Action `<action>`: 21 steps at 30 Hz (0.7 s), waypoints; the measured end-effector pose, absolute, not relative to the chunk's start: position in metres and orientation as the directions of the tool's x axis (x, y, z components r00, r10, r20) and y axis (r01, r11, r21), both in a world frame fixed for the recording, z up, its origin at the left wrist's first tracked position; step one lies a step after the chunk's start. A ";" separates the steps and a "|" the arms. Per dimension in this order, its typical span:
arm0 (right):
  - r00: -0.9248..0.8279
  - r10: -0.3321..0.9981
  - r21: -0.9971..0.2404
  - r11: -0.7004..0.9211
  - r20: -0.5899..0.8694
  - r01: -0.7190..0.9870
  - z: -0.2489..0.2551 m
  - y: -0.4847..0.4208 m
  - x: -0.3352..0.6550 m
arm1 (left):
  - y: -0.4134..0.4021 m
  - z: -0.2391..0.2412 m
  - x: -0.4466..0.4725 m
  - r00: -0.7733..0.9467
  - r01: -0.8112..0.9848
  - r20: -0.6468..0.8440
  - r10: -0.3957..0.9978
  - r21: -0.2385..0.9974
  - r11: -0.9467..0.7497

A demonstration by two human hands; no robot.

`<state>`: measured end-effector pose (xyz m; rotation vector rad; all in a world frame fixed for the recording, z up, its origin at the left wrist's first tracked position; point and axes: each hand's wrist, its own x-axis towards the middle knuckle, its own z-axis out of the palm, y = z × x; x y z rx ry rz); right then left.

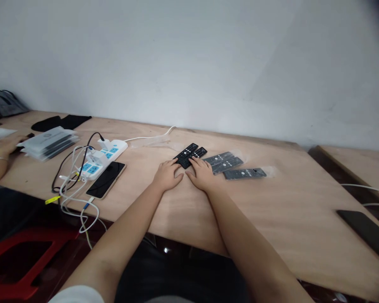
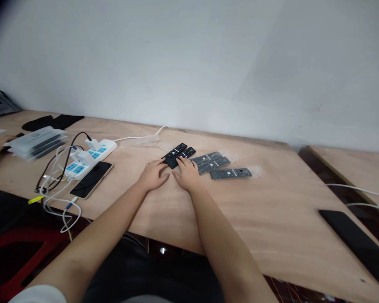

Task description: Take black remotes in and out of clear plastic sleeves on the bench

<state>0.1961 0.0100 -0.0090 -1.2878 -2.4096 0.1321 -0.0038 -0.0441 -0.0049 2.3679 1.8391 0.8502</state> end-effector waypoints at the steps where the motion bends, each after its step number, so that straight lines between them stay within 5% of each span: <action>1: -0.492 0.813 -0.273 0.573 0.313 0.773 -0.009 0.010 0.196 | -0.044 -0.005 -0.004 0.152 0.887 0.403 0.903 0.347 -0.304; 21: -0.578 0.684 -0.376 0.728 0.445 0.573 -0.012 0.012 0.196 | -0.044 -0.006 -0.005 0.286 0.837 0.403 0.869 0.337 -0.432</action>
